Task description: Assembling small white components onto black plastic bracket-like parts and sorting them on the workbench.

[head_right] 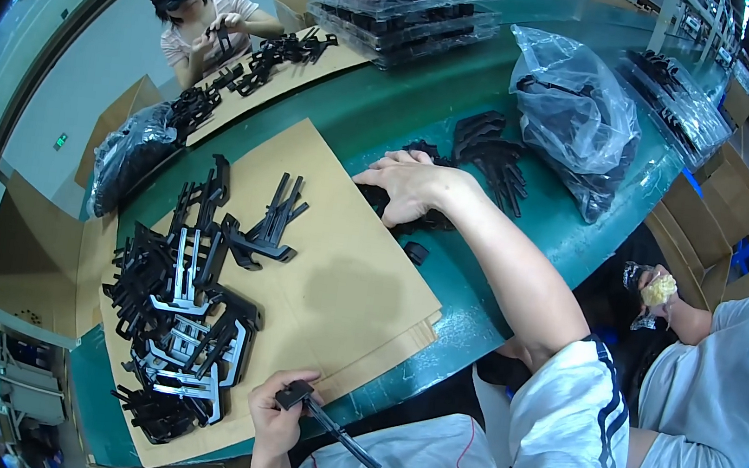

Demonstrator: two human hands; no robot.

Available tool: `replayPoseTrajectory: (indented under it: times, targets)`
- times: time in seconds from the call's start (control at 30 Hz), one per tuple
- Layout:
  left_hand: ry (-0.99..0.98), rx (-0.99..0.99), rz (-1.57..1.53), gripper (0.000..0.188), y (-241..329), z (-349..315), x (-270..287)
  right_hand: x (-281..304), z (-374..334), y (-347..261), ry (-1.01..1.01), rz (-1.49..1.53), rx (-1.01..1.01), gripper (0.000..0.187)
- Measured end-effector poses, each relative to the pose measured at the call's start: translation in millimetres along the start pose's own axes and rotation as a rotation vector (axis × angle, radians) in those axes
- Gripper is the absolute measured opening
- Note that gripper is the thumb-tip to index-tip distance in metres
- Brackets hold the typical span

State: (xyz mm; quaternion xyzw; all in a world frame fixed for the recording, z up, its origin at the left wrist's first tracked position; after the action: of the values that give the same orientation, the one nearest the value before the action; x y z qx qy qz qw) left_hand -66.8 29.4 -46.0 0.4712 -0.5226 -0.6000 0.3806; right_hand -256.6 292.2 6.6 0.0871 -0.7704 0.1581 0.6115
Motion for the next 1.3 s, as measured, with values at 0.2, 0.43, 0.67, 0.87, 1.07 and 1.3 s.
replayPoseTrajectory:
  times: [0.2, 0.43, 0.67, 0.87, 1.07, 1.3]
  targets:
    - [-0.017, -0.004, 0.081, 0.029, 1.5, 1.0, -2.4, -13.6, 12.6, 13.4, 0.151, -0.029, 0.101, 0.047]
    - [-0.035, -0.198, 0.319, 0.030, 5.9, 1.9, -7.9, -18.0, 6.2, 18.2, 0.182, 0.086, 0.154, 0.022]
    - [0.029, -0.183, 0.320, 0.029, 3.4, -1.4, -5.4, -3.4, -19.8, 26.3, 0.071, 0.018, 0.052, 0.015]
    - [0.012, -0.234, 0.357, 0.029, 6.7, -2.7, -9.6, -2.3, -0.9, 35.6, 0.510, 0.115, 0.123, 0.016]
    - [0.021, -0.199, 0.327, 0.031, 1.4, -1.7, -7.0, -10.3, 34.6, 24.7, 0.453, 0.012, -0.196, 0.021]
    - [0.009, -0.180, 0.277, 0.034, -2.3, -2.1, -4.1, -6.2, 36.9, 29.7, 0.104, 0.005, -0.018, 0.028]
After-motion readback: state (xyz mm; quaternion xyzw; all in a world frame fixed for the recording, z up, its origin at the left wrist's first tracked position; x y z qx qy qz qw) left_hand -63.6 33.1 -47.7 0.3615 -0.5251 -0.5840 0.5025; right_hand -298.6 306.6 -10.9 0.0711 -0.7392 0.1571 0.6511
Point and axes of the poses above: each hand's wrist, its own z-axis towards the middle knuckle, its own x-axis out of the back of the hand, y = z × x, the point moved 3 cm from there along z, towards the middle knuckle, and after that the axes turned 7 degrees about -z, right-handed, at the moved point
